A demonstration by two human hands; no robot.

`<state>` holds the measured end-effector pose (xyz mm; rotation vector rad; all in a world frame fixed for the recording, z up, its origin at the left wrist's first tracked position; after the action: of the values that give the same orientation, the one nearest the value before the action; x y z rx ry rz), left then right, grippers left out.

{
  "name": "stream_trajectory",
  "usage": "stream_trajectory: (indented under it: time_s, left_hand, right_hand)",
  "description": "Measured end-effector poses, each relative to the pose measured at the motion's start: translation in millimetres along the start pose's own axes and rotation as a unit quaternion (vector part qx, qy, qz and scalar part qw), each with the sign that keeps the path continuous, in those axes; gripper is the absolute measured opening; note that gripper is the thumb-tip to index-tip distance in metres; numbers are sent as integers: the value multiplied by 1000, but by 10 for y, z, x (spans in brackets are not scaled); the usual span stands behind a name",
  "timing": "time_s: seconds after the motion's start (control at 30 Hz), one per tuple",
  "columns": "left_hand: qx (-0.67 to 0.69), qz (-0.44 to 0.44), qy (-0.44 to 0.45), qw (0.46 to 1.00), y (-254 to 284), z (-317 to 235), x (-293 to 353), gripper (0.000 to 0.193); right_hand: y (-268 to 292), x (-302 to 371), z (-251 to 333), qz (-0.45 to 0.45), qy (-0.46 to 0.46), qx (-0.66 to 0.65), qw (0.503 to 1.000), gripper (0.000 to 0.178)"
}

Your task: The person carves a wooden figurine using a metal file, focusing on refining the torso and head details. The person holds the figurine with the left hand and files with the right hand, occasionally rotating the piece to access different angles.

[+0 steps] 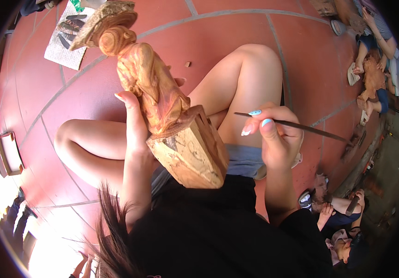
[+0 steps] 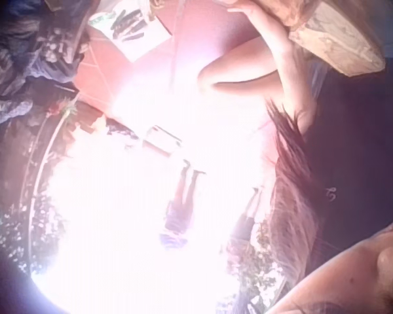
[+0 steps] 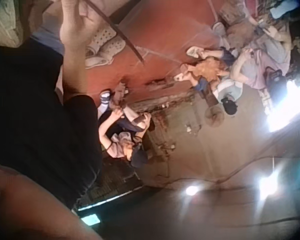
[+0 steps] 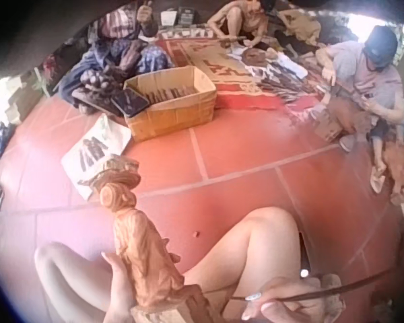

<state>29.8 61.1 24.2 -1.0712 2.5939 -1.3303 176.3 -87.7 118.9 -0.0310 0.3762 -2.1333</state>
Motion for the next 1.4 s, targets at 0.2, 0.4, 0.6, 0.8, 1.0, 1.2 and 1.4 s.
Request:
stream_trajectory:
  time_s: [0.2, 0.4, 0.6, 0.8, 1.0, 1.2, 1.4]
  left_hand:
    - [146, 4, 77, 986, -130, 419, 214, 90]
    - [-39, 22, 89, 995, -55, 636, 433, 83]
    - [-56, 65, 139, 987, -246, 570, 428, 73]
    - [-74, 19, 121, 990, -190, 591, 415, 73]
    - [-129, 20, 132, 983, -166, 594, 391, 71]
    - [-53, 53, 137, 988, -128, 598, 465, 85]
    - [-26, 100, 144, 984, -97, 597, 454, 100]
  right_hand:
    - [-248, 44, -314, 27, -167, -92, 981, 18]
    - [-303, 138, -452, -5, -146, -91, 985, 24]
    - [-195, 190, -481, -29, -138, -87, 986, 28]
    - [-130, 179, -430, -45, -125, -83, 988, 25]
    - [-114, 177, -443, -60, -129, -50, 989, 24]
    - [-112, 154, -426, -30, -121, -11, 992, 21]
    - [-177, 195, -428, 29, -109, -4, 994, 12]
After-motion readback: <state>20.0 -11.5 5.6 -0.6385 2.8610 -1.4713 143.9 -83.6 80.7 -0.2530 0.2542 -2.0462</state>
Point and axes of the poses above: each hand's wrist, its own x-axis away from the middle knuckle, its own y-axis out of the back of the hand, z = x × y, the point moved 9 cm from there along -x, towards the middle knuckle, and after that the axes turned 1 degree about y, right-handed, at the moved point
